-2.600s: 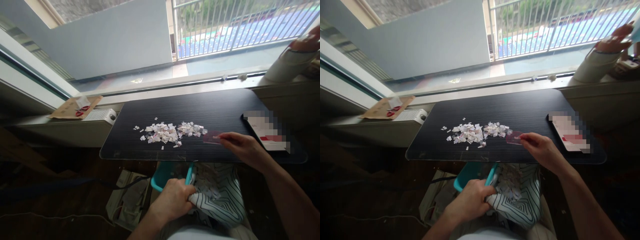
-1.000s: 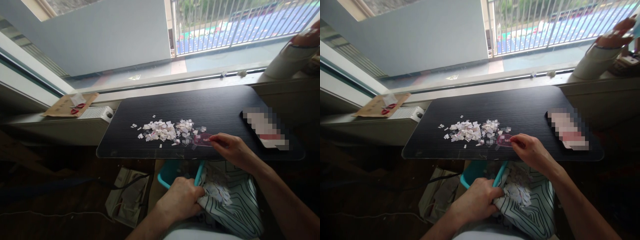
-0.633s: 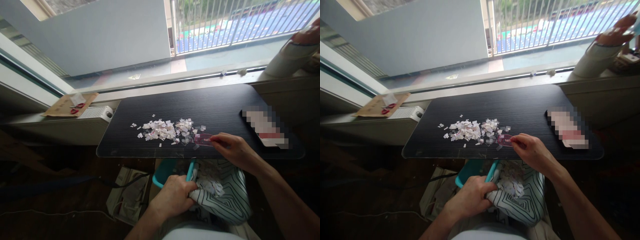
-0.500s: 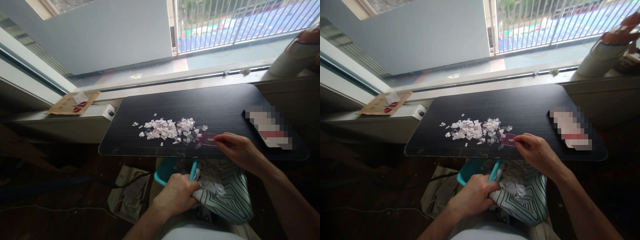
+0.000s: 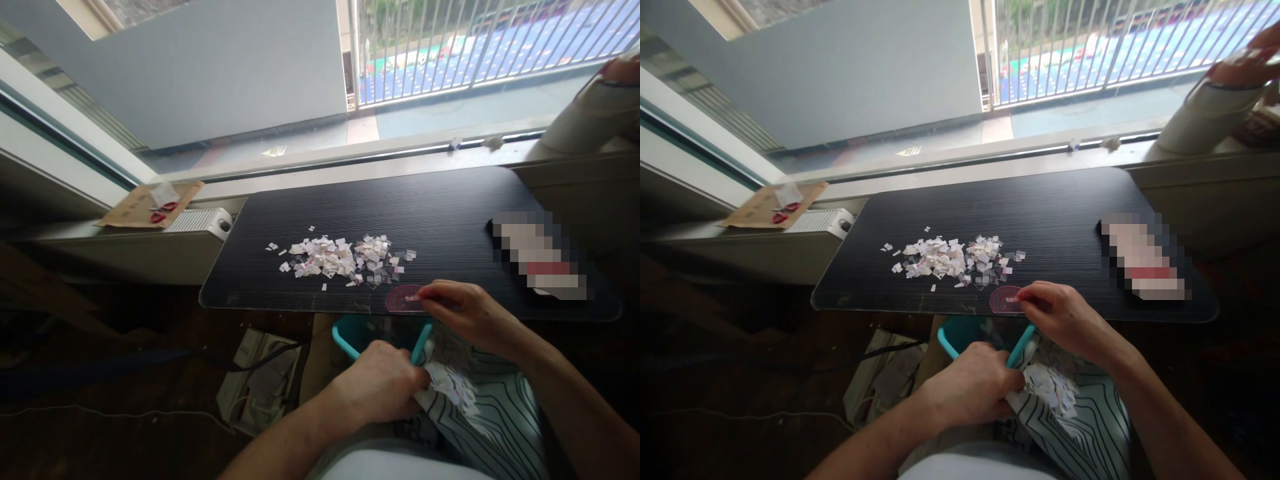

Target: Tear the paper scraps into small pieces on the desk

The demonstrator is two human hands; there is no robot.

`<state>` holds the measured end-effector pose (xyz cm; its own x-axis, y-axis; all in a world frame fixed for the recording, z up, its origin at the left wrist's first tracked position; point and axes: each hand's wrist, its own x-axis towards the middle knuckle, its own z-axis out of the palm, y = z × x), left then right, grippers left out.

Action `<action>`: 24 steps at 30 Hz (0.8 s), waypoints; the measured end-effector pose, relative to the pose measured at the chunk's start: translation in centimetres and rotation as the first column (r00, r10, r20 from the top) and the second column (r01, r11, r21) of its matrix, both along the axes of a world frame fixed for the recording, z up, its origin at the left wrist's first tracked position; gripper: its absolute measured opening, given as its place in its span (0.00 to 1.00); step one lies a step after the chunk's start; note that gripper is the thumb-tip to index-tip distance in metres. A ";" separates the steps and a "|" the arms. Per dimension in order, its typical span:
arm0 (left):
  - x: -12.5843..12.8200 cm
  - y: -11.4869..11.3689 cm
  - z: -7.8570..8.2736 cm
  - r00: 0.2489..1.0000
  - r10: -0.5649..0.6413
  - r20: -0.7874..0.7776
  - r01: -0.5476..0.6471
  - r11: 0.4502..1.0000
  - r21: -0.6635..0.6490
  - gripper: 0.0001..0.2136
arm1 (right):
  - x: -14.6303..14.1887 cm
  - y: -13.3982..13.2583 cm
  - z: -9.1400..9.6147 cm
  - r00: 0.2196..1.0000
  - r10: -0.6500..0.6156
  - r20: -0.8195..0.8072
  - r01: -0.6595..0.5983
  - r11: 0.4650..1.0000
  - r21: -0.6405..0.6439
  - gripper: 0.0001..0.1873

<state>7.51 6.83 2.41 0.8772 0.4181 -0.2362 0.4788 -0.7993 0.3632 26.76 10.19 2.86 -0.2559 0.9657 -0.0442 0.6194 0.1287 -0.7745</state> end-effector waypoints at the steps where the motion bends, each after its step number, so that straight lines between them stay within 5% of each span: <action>1: 0.0 0.0 0.1 1.000 0.003 0.003 -0.003 1.000 -0.003 0.08 | 0.0 -0.1 0.1 1.000 0.015 0.002 -0.015 1.000 -0.012 0.09; 10: -0.2 0.0 0.3 1.000 0.013 -0.004 -0.013 1.000 -0.013 0.08 | -1.0 1.6 -0.9 0.996 -0.086 -0.034 0.090 0.982 0.168 0.12; 24: -0.4 -0.1 0.5 1.000 0.024 -0.015 -0.025 0.999 -0.031 0.08 | -1.5 2.2 -0.7 0.999 0.029 0.026 -0.034 0.980 0.197 0.11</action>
<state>7.08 6.77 2.88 0.8631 0.4317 -0.2620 0.5035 -0.7759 0.3802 25.30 12.41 2.20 -0.2877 0.9473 0.1407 0.6298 0.2978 -0.7174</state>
